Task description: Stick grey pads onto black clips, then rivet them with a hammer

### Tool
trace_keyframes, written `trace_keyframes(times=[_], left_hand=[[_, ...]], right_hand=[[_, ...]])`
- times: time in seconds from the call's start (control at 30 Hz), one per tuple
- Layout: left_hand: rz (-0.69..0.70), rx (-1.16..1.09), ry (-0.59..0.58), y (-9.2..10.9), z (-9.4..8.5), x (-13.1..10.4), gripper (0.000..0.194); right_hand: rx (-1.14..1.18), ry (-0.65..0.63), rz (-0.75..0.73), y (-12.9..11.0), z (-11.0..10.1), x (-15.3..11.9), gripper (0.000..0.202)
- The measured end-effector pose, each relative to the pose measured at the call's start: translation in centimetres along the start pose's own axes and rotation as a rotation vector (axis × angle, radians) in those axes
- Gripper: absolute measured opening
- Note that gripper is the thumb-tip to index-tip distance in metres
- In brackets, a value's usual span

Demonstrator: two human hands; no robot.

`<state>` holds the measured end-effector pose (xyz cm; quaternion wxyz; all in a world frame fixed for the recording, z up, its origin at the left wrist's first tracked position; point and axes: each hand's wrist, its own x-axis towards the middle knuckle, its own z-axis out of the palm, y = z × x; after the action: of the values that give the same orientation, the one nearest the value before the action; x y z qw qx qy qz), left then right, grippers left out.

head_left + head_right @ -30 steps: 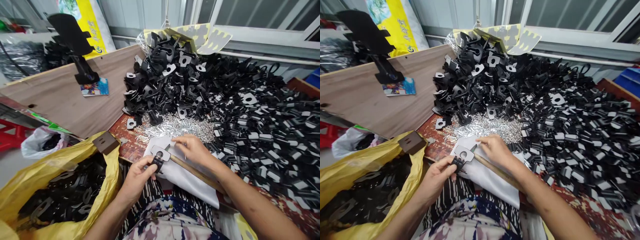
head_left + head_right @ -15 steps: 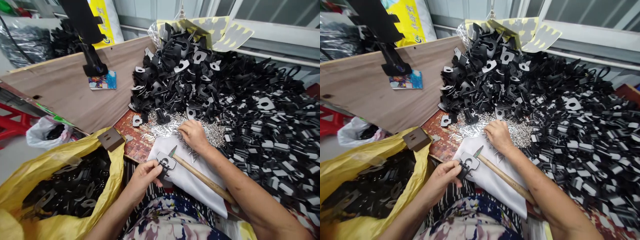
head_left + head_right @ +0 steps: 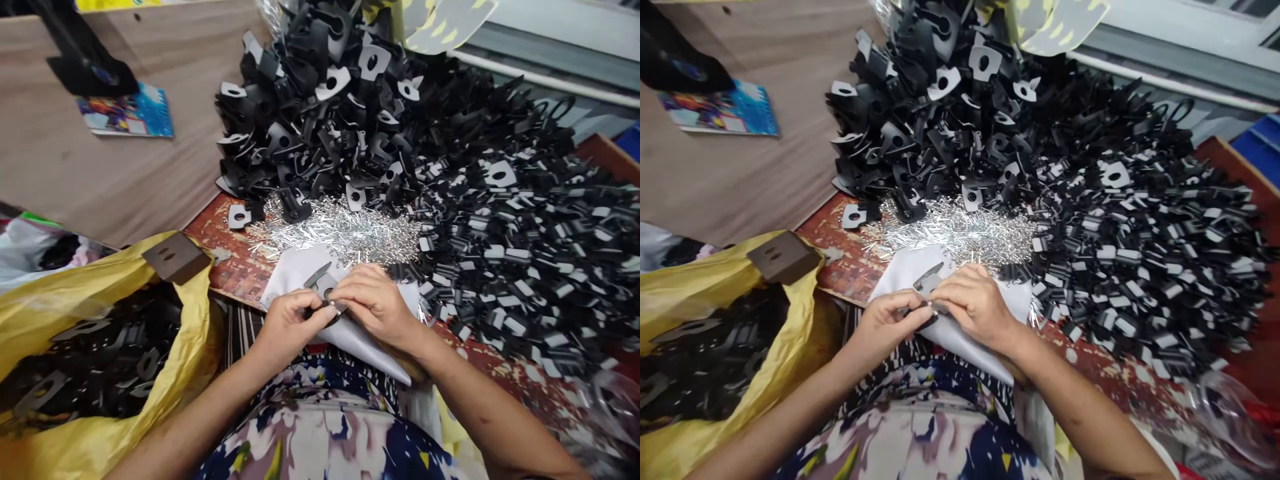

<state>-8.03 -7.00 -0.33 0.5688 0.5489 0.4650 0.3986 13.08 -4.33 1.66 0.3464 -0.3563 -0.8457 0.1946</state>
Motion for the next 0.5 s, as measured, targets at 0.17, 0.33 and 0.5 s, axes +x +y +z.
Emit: trace_keyframes(times=[0.17,0.33,0.5], left_hand=[[-0.111,-0.128,0.071,-0.3,-1.4,-0.5,0.03],[-0.17,-0.263,0.097,-0.3,-1.4,-0.8,0.03],[-0.236,-0.371,0.073,-0.2,0.0,-1.0,0.028]], right_hand=[[-0.185,0.174,0.313,3.5,-3.2,-3.6,0.025],[-0.387,-0.086,0.333,4.1,-3.0,-5.6,0.013],[-0.691,-0.205,0.277,2.5,0.0,-4.1,0.014]])
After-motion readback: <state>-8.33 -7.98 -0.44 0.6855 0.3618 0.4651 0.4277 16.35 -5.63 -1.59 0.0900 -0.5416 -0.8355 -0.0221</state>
